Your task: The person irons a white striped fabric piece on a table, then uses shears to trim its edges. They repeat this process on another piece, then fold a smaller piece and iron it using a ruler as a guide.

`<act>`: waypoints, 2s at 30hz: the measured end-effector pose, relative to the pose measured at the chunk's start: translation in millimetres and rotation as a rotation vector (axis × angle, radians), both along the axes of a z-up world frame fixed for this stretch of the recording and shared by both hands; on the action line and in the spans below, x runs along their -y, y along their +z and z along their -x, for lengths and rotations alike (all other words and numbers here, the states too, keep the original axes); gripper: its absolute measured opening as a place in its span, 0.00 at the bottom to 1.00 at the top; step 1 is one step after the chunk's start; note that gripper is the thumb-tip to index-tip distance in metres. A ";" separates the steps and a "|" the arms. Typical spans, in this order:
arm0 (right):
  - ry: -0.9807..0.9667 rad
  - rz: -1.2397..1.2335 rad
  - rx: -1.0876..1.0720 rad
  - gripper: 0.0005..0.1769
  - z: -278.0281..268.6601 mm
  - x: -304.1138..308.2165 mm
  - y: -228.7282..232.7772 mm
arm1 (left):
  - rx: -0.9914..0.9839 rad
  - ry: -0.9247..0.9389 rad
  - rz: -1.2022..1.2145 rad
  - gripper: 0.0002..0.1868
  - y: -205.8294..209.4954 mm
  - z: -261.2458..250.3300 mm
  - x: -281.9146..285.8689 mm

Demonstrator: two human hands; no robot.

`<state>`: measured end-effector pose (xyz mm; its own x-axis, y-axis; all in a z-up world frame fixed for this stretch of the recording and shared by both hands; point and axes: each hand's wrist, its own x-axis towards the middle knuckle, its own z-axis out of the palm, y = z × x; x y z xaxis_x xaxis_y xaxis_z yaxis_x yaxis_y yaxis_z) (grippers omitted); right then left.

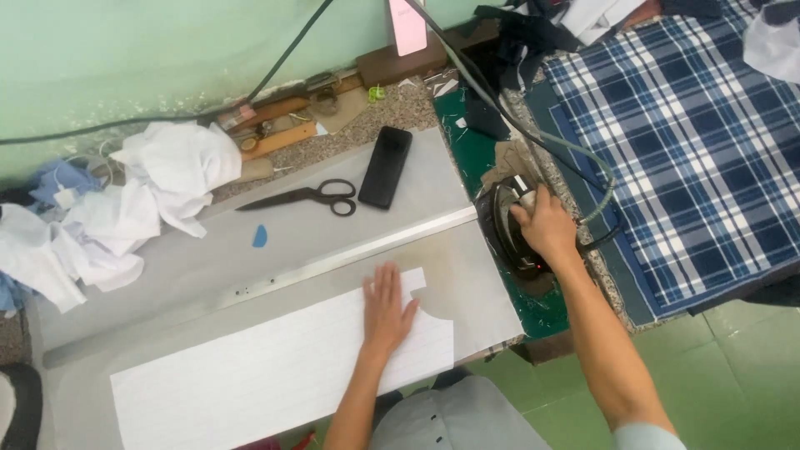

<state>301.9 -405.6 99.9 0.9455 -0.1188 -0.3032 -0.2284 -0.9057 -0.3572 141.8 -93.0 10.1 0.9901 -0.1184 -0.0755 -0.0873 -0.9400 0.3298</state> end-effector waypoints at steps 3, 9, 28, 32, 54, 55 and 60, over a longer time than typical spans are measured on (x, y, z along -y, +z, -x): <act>0.202 0.222 0.174 0.43 55.2 -0.3 -2.4 | -0.177 -0.023 0.039 0.40 10.3 -6.9 12.9; 0.362 0.546 0.815 0.44 75.2 -18.3 -67.0 | -0.217 0.083 0.052 0.40 4.8 32.1 -43.0; 0.811 0.151 0.467 0.22 47.1 -307.6 -136.0 | 0.203 0.206 -0.156 0.28 -54.6 56.3 -449.2; 0.852 0.331 0.372 0.22 40.4 -310.8 -128.6 | 0.343 0.159 -0.183 0.26 -72.6 56.9 -462.0; 0.796 -0.154 -0.098 0.25 94.1 -281.6 -70.9 | -0.032 0.080 0.015 0.24 -35.4 140.8 -439.6; 0.881 -0.090 0.049 0.23 95.3 -278.8 -87.2 | -0.007 0.075 -0.013 0.24 -34.7 139.6 -441.1; 0.912 0.016 0.162 0.24 104.3 -271.2 -116.7 | 0.033 0.087 -0.050 0.25 -54.7 145.5 -445.4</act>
<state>197.6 -134.4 -16.9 0.7058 0.6891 -0.1642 0.6267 -0.7155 -0.3088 -3.6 352.5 -44.5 0.9985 -0.0284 -0.0462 -0.0143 -0.9598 0.2802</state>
